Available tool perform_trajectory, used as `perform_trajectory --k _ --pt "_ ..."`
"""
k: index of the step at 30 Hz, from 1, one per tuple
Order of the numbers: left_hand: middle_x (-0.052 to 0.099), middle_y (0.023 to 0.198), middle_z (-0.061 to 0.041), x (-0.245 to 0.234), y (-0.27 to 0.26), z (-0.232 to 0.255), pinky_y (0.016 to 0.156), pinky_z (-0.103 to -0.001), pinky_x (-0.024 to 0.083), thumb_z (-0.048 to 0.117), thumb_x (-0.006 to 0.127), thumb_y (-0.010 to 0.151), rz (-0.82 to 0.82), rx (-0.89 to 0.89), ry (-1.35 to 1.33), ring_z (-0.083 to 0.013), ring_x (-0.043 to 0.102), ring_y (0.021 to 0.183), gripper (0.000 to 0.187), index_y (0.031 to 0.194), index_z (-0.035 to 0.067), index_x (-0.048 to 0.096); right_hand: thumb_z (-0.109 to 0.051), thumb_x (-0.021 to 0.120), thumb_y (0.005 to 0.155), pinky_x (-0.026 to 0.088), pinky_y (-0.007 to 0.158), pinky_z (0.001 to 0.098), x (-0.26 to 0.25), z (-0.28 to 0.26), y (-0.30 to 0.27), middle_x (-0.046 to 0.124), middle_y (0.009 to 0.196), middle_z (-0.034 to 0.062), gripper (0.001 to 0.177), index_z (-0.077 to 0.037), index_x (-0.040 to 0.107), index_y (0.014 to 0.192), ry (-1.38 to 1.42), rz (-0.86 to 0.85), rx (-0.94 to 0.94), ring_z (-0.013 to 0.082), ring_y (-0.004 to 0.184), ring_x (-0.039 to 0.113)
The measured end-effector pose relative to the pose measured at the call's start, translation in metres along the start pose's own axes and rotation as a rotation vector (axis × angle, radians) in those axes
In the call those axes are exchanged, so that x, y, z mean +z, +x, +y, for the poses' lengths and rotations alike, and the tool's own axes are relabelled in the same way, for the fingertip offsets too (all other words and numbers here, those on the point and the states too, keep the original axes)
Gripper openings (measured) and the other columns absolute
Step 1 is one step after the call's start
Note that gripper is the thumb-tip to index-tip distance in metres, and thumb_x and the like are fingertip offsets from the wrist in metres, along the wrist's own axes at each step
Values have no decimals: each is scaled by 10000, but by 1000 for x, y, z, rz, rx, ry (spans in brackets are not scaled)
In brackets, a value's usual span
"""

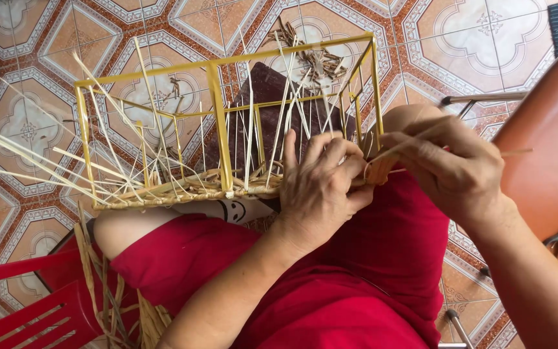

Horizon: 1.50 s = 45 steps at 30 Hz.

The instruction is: Weaving straw or fiber material around a gold-colored wire frame to create a basket.

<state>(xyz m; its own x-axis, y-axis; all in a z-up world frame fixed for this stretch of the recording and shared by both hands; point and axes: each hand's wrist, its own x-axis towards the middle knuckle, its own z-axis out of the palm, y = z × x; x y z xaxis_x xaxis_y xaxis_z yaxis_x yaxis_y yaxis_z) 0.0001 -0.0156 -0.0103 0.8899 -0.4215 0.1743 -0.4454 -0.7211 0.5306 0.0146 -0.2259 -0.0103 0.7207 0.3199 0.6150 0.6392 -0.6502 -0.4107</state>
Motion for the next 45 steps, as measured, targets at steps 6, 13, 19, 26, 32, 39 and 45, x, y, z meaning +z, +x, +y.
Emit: perform_trajectory --k 6,13,19,26,32,39,45 --pt "591 1200 -13 0 0 -1 1172 -731 183 266 910 672 44 66 32 -313 474 1315 446 1063 113 759 -69 700 864 609 771 222 -7 -12 5 755 965 25 225 -79 735 1086 643 -200 719 95 841 720" --pt "584 1340 31 -11 4 -2 1226 -707 188 230 895 714 -17 13 11 -264 461 1391 310 955 117 735 -108 833 843 566 683 345 -2 -13 4 680 864 96 236 -71 774 1068 142 -288 368 199 731 664" --pt "572 1297 9 -8 5 1 1183 -744 160 290 925 656 -69 -14 -29 -295 443 1364 374 908 91 733 -133 771 819 574 618 367 -8 -14 15 723 833 73 205 -86 756 1018 191 -510 508 218 690 722" --pt "531 1354 -89 3 -2 -1 1196 -751 207 335 944 664 66 33 54 -329 469 1392 572 1044 108 581 -297 697 908 575 600 413 1 6 15 741 699 104 200 -119 777 952 115 -748 430 271 599 715" --pt "525 1397 -94 -2 -6 -9 1224 -727 215 285 927 695 70 53 32 -305 477 1395 531 1058 95 590 -382 563 981 608 605 414 6 -2 43 760 753 113 311 -128 703 1091 135 -1009 302 276 626 749" --pt "534 1458 -29 -12 -1 -12 1234 -706 223 271 818 842 15 59 -70 -296 464 1438 232 951 154 650 -462 581 978 586 571 511 4 -8 25 726 727 181 464 -129 547 1299 42 -941 619 358 649 733" --pt "542 1477 -46 -22 0 -7 1221 -693 218 213 775 786 -72 40 -119 -288 443 1452 210 951 142 666 -312 629 942 605 617 463 1 -17 23 736 895 98 339 -159 593 1243 -58 -979 525 325 704 750"
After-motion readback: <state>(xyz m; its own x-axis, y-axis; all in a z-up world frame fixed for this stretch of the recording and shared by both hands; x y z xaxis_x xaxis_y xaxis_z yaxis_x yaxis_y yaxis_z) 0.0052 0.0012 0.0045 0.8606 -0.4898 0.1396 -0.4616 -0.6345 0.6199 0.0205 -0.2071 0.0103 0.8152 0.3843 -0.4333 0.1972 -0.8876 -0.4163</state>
